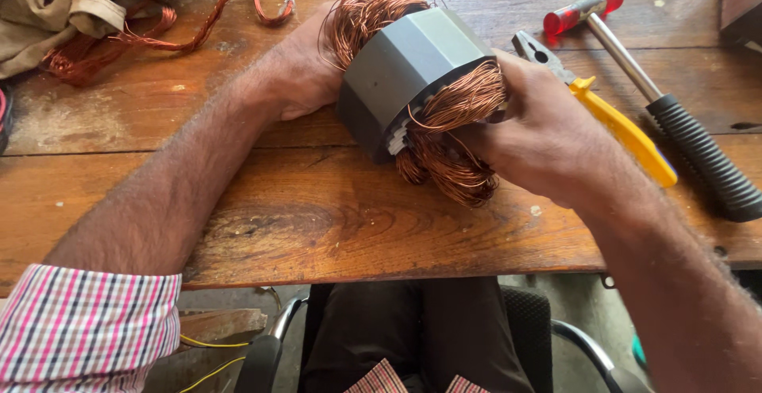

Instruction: The person winds copper wire around a gray cylindrical motor stator core, using a small yellow-handled tool to press the wire into slots. The person rotates the stator and continues winding the wire by hand.

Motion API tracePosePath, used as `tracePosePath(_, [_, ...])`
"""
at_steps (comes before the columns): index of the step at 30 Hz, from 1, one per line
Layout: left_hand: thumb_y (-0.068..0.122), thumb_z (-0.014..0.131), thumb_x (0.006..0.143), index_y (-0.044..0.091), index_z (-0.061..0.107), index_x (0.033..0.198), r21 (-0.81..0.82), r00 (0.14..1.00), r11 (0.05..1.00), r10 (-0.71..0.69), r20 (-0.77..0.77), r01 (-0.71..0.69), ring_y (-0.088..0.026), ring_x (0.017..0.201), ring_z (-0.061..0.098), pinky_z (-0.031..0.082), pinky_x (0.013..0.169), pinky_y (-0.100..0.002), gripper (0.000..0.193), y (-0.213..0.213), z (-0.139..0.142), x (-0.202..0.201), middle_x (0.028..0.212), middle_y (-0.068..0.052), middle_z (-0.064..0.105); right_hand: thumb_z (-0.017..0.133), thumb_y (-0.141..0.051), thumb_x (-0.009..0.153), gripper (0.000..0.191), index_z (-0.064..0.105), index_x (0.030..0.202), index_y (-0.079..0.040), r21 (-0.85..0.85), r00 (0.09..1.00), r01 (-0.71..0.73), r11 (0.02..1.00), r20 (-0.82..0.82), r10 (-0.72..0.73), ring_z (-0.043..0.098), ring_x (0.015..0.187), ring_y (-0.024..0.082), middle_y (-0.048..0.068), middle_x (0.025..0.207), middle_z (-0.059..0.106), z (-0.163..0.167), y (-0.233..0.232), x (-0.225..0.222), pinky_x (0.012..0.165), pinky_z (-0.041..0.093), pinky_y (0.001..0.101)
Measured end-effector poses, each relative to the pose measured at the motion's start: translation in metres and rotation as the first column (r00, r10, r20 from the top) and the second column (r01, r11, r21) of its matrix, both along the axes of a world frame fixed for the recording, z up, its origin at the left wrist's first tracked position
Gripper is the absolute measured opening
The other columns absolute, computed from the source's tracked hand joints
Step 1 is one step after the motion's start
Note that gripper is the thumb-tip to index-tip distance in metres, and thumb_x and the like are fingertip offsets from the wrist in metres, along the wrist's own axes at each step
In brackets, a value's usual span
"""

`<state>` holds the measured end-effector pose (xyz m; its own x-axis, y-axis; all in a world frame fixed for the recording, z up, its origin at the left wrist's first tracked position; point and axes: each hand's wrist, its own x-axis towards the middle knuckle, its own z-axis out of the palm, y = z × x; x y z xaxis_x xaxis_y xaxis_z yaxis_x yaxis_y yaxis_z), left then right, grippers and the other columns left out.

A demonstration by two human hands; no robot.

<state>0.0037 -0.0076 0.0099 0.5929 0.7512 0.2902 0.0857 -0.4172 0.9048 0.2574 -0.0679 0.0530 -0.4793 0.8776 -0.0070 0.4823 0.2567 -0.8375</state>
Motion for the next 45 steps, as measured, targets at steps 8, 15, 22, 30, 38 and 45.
tracePosePath(8, [0.017,0.075,0.099,0.005,0.064,0.134,-0.123,1.000,0.992,0.008,0.028,-0.004,-0.013,0.114,0.071,0.064,0.101,-0.032,0.039,0.002,-0.004,0.000,0.121,-0.007,0.075,0.069,-0.017,0.091,0.037,0.066,0.126,-0.004,0.087,0.998,0.028,0.996,0.055,-0.032,0.070,0.108,0.015,0.007,0.110,0.074,0.001,-0.005,0.002,0.096,0.058,0.0350])
tracePosePath(15, [0.007,0.079,0.098,0.001,0.063,0.136,-0.149,0.977,0.979,-0.114,0.180,0.141,-0.015,0.119,0.070,0.063,0.106,-0.034,0.042,0.007,-0.011,-0.002,0.127,-0.009,0.073,0.067,-0.018,0.096,0.032,0.066,0.124,-0.003,0.209,0.997,-0.018,0.978,0.077,0.002,0.070,0.110,0.017,0.010,0.110,0.073,0.000,-0.006,0.001,0.097,0.058,0.0356])
tracePosePath(22, [0.011,0.077,0.099,0.005,0.060,0.139,-0.138,0.992,0.989,-0.030,0.122,0.047,-0.016,0.118,0.071,0.065,0.104,-0.034,0.044,0.007,-0.014,-0.002,0.127,-0.008,0.073,0.077,-0.022,0.088,0.037,0.065,0.116,-0.002,0.231,0.946,0.081,0.970,0.290,-0.148,0.074,0.100,0.021,0.011,0.102,0.074,0.007,-0.004,-0.001,0.089,0.059,0.0391])
tracePosePath(30, [0.009,0.081,0.092,0.007,0.062,0.135,-0.128,0.996,0.988,0.087,0.032,-0.082,-0.014,0.113,0.074,0.068,0.097,-0.032,0.047,0.004,-0.015,0.001,0.123,-0.005,0.074,0.077,-0.026,0.091,0.042,0.059,0.122,-0.004,0.101,0.891,0.182,0.978,0.405,-0.208,0.074,0.100,0.021,0.015,0.103,0.074,0.015,-0.001,-0.006,0.089,0.060,0.0372])
tracePosePath(38, [-0.003,0.076,0.098,0.000,0.064,0.135,-0.355,0.943,0.919,-0.049,0.330,0.172,-0.020,0.111,0.074,0.067,0.098,-0.036,0.039,0.002,-0.009,0.003,0.121,-0.011,0.074,0.077,-0.022,0.088,0.041,0.061,0.121,-0.003,0.164,0.972,0.105,0.981,0.192,-0.136,0.073,0.102,0.017,0.009,0.104,0.074,0.008,-0.004,-0.001,0.088,0.058,0.0334])
tracePosePath(45, [-0.003,0.069,0.096,-0.005,0.067,0.124,-0.487,0.965,0.870,0.190,0.183,-0.079,-0.025,0.094,0.078,0.072,0.073,-0.035,0.029,-0.005,-0.001,0.010,0.108,-0.019,0.076,0.077,-0.016,0.087,0.047,0.060,0.128,0.000,0.251,0.981,0.041,0.967,0.173,-0.087,0.069,0.108,0.019,0.012,0.111,0.069,-0.001,-0.002,0.005,0.094,0.055,0.0355])
